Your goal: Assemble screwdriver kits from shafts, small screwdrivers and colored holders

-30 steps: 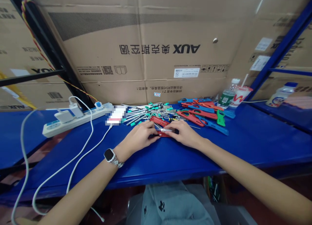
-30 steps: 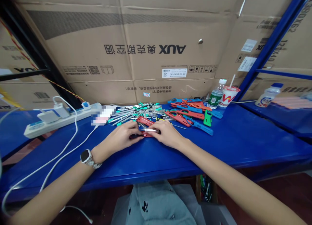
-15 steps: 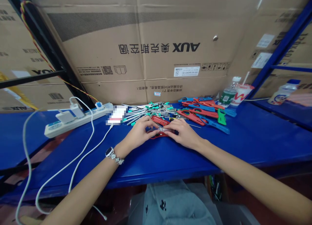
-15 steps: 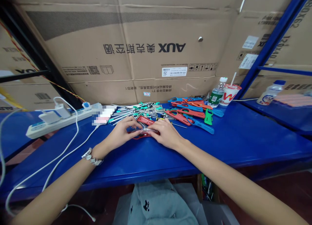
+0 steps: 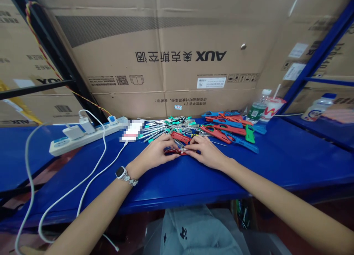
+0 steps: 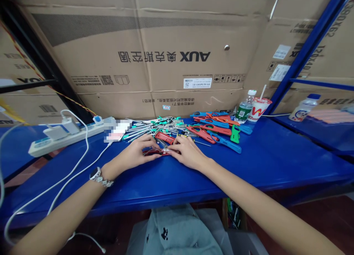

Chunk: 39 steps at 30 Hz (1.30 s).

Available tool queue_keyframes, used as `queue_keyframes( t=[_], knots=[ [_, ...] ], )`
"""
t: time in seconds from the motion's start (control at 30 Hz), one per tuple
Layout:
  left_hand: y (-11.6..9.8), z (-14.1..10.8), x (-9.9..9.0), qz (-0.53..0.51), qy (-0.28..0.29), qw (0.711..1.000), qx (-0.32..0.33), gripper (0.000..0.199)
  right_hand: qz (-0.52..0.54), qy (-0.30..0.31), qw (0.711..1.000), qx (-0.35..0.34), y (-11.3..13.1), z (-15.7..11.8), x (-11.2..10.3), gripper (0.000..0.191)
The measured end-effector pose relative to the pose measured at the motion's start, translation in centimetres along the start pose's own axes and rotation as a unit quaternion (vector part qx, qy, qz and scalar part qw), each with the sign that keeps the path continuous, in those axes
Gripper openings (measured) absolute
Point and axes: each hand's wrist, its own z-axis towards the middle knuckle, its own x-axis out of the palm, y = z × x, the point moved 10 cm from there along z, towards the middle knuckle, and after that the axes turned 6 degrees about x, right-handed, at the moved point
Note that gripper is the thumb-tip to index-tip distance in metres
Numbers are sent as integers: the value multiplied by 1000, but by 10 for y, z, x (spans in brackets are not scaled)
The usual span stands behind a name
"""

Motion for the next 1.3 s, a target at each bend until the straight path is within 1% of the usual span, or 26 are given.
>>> queue_keyframes(
  t=[0.1,0.2,0.43,0.6,0.73,0.83,0.93,1.07,1.3],
  knots=[
    [7,-1,5,11,22,999,-26,25,4,26,999,21,-2,1,4,29],
    [9,0,8,18,31,999,-38,25,16,44,999,26,-3,1,5,32],
    [4,2,8,12,34,999,-32,22,18,62,998,16,-2,-2,6,35],
    [10,0,11,7,38,998,-54,26,8,66,998,10,-2,-1,6,37],
    [11,-1,12,-11,37,998,-47,25,-19,71,997,-18,2,6,1,34],
    [12,-1,13,-14,43,998,-52,25,-50,94,993,-53,8,16,1,28],
    [14,-1,15,-12,50,997,-60,25,-82,97,988,-89,13,24,0,23],
    [12,-1,16,-8,57,997,-48,27,-111,98,983,-110,17,25,2,18],
    [12,-1,15,0,58,997,-59,28,-130,78,983,-107,19,12,2,29]
  ],
)
